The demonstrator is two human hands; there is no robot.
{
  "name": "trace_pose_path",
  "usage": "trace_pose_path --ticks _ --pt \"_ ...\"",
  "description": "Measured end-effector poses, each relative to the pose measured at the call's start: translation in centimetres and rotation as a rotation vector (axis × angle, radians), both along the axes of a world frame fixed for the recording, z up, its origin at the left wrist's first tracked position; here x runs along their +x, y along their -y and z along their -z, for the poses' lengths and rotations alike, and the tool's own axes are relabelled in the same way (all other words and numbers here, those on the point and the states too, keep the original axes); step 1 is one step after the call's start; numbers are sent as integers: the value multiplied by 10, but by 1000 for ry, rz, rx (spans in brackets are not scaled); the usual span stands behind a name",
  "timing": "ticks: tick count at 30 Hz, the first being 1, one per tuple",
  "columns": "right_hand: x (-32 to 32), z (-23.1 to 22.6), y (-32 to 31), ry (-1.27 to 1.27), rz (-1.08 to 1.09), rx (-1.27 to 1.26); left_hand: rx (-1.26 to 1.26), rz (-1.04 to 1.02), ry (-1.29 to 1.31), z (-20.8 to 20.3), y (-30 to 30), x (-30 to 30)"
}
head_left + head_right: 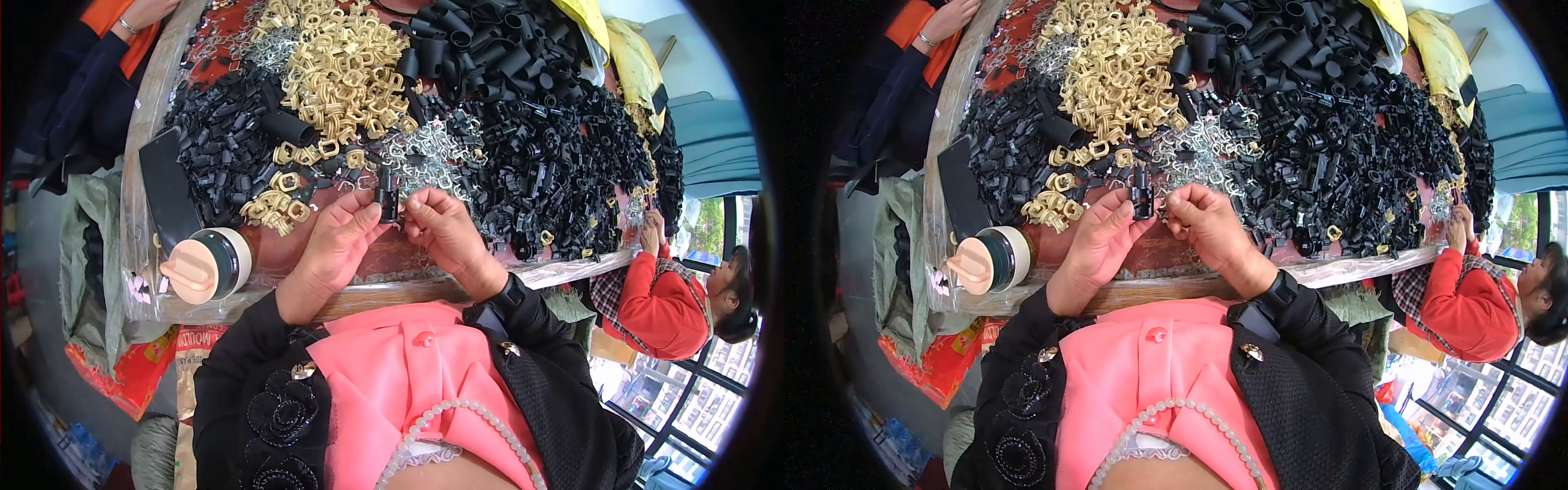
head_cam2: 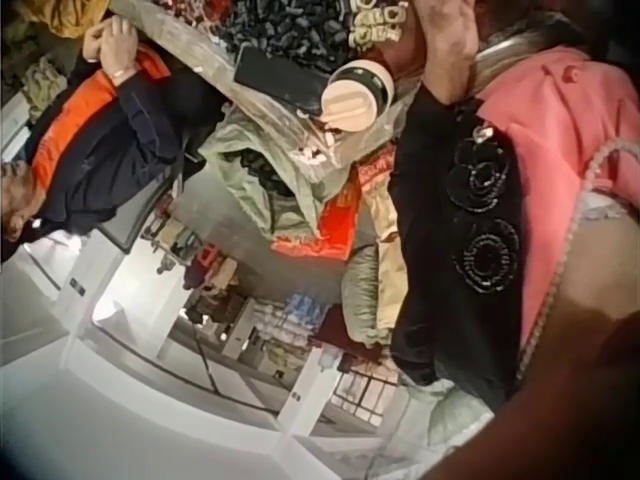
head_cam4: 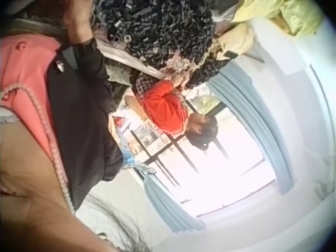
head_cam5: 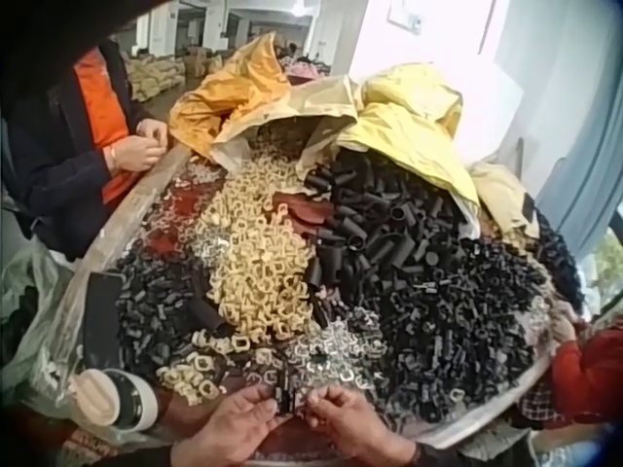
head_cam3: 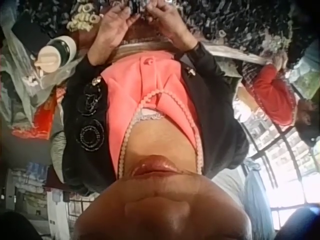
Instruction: The person assembles components by hand, picking up a black plastic part and a small metal clip, fitting the clip into the part, and then sliding a larger black plastic sleeve over the assembly. This process is repeated multiple times, with the person handling items from piles on the table and setting the finished units aside.
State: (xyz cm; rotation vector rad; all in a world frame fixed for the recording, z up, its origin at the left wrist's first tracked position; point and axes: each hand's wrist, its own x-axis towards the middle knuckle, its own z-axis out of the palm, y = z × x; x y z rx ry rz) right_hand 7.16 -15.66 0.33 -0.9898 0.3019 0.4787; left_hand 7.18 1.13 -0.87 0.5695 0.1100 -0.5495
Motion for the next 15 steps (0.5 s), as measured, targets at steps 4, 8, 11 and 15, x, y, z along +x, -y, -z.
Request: trace_pose_path --ticks 4,8,11,15 --pt "-4 3 3 47 -110 -78 -9 -31 -1 -2 1 0" --pt "-1 5 5 90 -171 -66 -37 -14 10 -2 0 2" --pt "5 -1 8 116 -170 -63 -55 19 9 0 0 3" --pt "6 -9 7 177 -193 -163 -47 21 -4 -2 -1 2"
